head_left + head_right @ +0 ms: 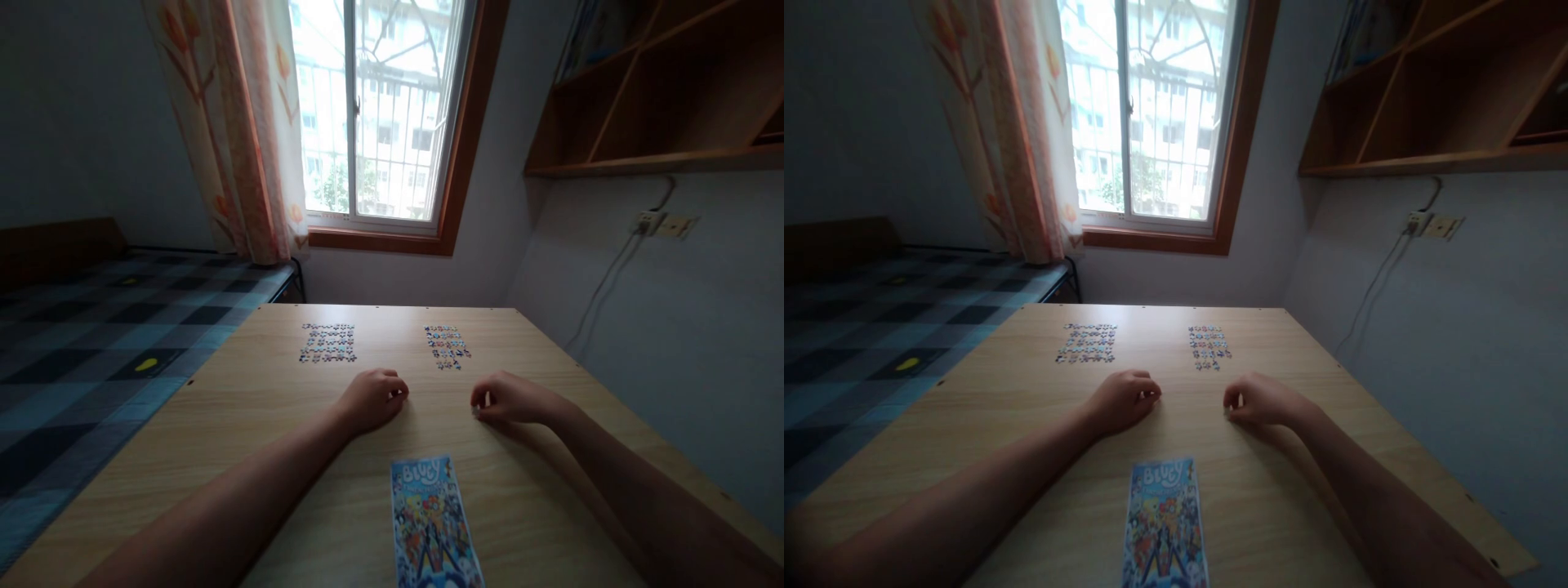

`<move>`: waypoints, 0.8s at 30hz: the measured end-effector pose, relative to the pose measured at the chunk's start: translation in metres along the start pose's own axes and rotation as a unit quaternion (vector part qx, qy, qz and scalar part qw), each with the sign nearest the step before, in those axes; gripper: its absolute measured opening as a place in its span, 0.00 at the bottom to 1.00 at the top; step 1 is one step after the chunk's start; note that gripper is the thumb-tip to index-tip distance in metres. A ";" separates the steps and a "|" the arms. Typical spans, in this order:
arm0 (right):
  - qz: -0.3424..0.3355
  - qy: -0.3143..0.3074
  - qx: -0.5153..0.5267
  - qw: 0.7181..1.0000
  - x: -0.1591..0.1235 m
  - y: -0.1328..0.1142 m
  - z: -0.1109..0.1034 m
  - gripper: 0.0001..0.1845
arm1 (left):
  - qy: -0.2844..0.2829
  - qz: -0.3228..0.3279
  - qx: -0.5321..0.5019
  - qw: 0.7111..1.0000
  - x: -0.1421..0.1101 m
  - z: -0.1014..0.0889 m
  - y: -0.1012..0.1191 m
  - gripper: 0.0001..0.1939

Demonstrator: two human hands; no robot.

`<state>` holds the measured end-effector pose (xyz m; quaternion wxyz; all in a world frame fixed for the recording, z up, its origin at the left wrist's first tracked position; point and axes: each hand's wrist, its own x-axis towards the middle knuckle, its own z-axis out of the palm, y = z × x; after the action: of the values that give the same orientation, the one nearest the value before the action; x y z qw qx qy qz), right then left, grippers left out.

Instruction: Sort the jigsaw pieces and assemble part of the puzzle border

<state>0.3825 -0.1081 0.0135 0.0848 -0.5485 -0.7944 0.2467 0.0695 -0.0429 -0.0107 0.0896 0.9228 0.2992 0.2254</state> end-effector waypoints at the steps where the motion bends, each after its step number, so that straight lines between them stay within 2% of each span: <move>1: -0.001 0.007 0.010 1.000 0.002 0.005 0.000 0.09 | 0.000 0.001 0.001 1.000 0.000 0.000 0.000 0.08; 3: 0.004 0.044 0.025 0.999 0.008 0.016 0.001 0.09 | -0.002 0.003 0.004 1.000 0.000 0.000 -0.001 0.08; 5: 0.016 0.108 0.009 0.994 0.014 0.030 0.003 0.11 | -0.003 0.001 0.005 1.000 0.000 0.001 -0.001 0.08; 8: 0.043 0.210 -0.070 0.974 0.022 0.046 0.007 0.12 | -0.002 0.001 0.004 1.000 0.000 0.001 0.000 0.09; 10: 0.055 0.246 -0.118 0.961 0.027 0.053 0.009 0.12 | -0.001 0.002 0.003 1.000 0.000 0.001 0.000 0.09; 15: 0.033 0.258 -0.170 0.951 0.037 0.055 0.015 0.13 | -0.002 0.000 -0.001 1.000 0.001 0.002 -0.001 0.08; 20: -0.021 0.275 -0.142 0.951 0.038 0.061 0.018 0.12 | -0.001 -0.006 -0.014 1.000 0.000 0.002 -0.003 0.08; 24: -0.028 0.308 -0.133 0.942 0.034 0.066 0.020 0.14 | 0.000 -0.006 -0.016 1.000 0.000 0.002 -0.002 0.08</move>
<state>0.4159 -0.0648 -0.0400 0.2584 -0.5818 -0.7699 -0.0446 0.0694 -0.0414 -0.0134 0.1052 0.9197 0.3009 0.2293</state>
